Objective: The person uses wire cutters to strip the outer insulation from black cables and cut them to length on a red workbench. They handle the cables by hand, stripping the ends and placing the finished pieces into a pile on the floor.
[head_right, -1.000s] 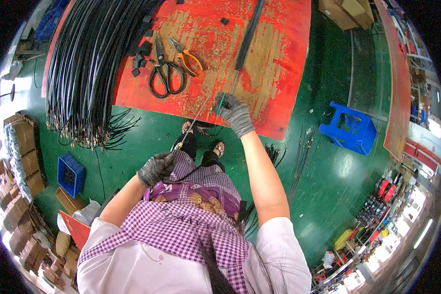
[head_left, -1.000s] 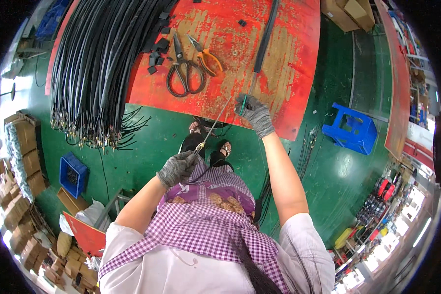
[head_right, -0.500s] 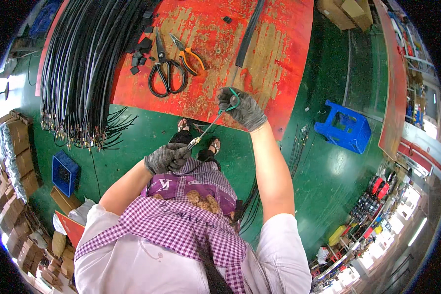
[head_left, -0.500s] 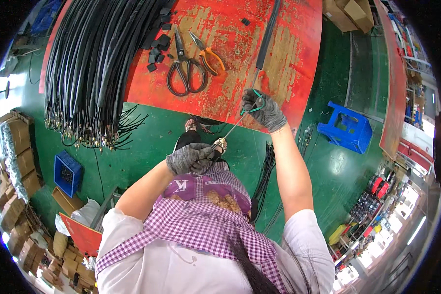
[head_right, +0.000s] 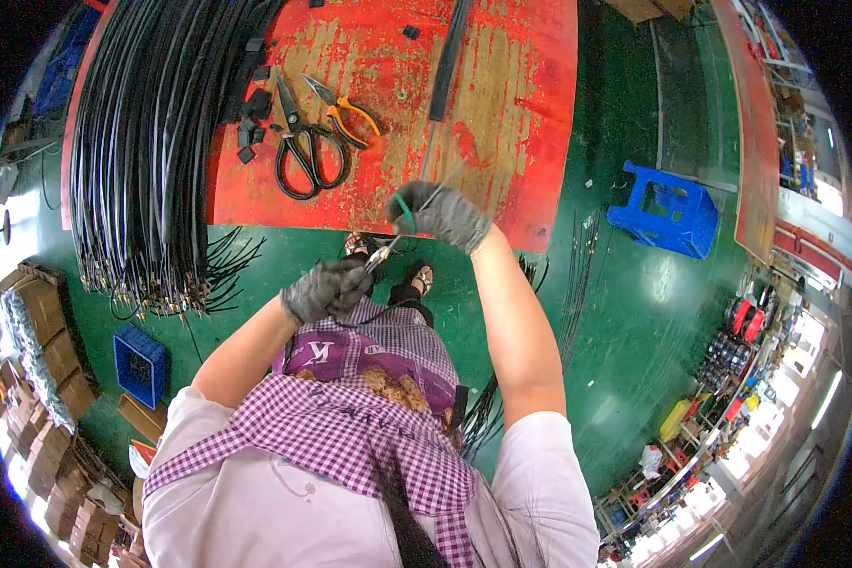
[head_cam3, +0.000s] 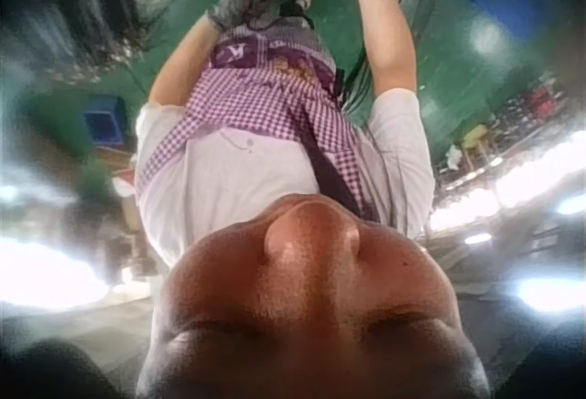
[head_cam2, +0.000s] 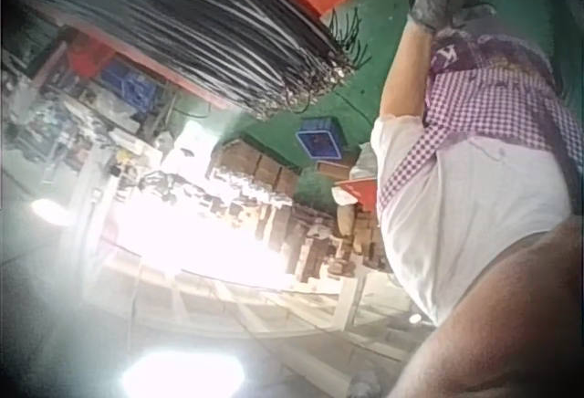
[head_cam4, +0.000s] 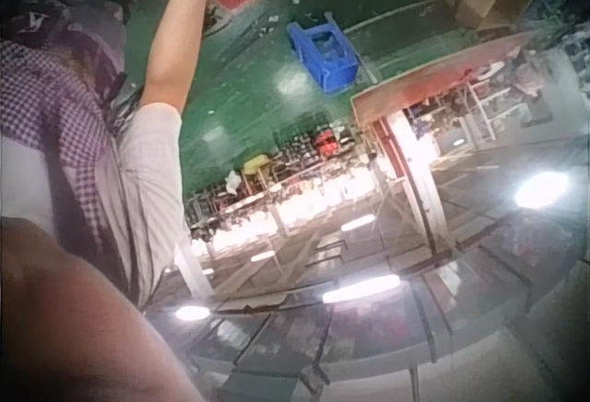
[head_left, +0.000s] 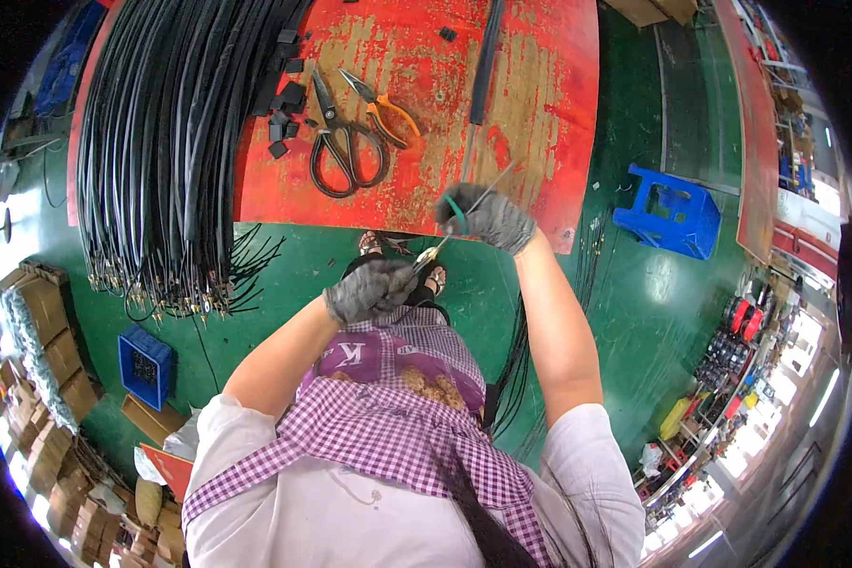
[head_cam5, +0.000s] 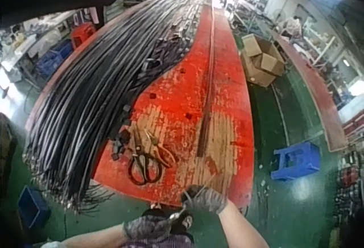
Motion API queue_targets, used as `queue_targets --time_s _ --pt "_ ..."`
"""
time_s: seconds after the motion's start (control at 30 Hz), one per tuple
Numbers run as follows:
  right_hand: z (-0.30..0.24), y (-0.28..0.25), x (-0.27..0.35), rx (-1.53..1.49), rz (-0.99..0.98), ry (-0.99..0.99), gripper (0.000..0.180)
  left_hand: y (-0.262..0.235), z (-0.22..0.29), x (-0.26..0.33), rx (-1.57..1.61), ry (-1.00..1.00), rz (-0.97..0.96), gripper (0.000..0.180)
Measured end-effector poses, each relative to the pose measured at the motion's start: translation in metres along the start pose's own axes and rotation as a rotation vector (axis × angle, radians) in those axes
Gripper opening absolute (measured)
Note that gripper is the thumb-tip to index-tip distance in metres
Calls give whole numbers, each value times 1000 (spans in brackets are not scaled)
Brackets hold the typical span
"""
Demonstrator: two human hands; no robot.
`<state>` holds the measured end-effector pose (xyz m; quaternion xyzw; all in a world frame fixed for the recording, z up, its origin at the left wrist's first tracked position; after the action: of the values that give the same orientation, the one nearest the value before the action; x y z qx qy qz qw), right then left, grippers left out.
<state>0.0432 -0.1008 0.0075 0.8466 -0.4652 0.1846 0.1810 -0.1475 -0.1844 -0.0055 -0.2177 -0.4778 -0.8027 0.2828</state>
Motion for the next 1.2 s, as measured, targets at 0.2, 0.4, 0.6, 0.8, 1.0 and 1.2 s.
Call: queue_targets --time_s 0.2,0.4,0.6,0.8,1.0,1.2 --pt "-12 26 0 110 10 77 21 -2 38 -29 -108 145 121 25" --pt "-5 17 37 234 125 27 18 16 41 -33 -428 138 159 26" --pt "7 25 109 -139 327 -164 25 59 28 -20 -717 214 145 21" --pt "34 53 173 -202 297 -192 28 104 -12 -8 -816 316 145 22" --pt "59 79 227 -265 355 -263 34 140 -56 -3 -672 386 132 25" --pt "63 96 258 -445 352 -536 42 175 -54 4 -878 558 52 24"
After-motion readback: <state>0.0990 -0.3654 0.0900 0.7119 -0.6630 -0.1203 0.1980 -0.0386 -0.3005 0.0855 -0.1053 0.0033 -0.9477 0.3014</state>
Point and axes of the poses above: each hand's wrist, its own x-axis away from the middle knuckle, its own y-axis out of the palm, z = x × y, the point moved 3 cm from there along -x, towards the middle knuckle, and after that the axes turned 10 degrees about -x, right-handed, at the moved point
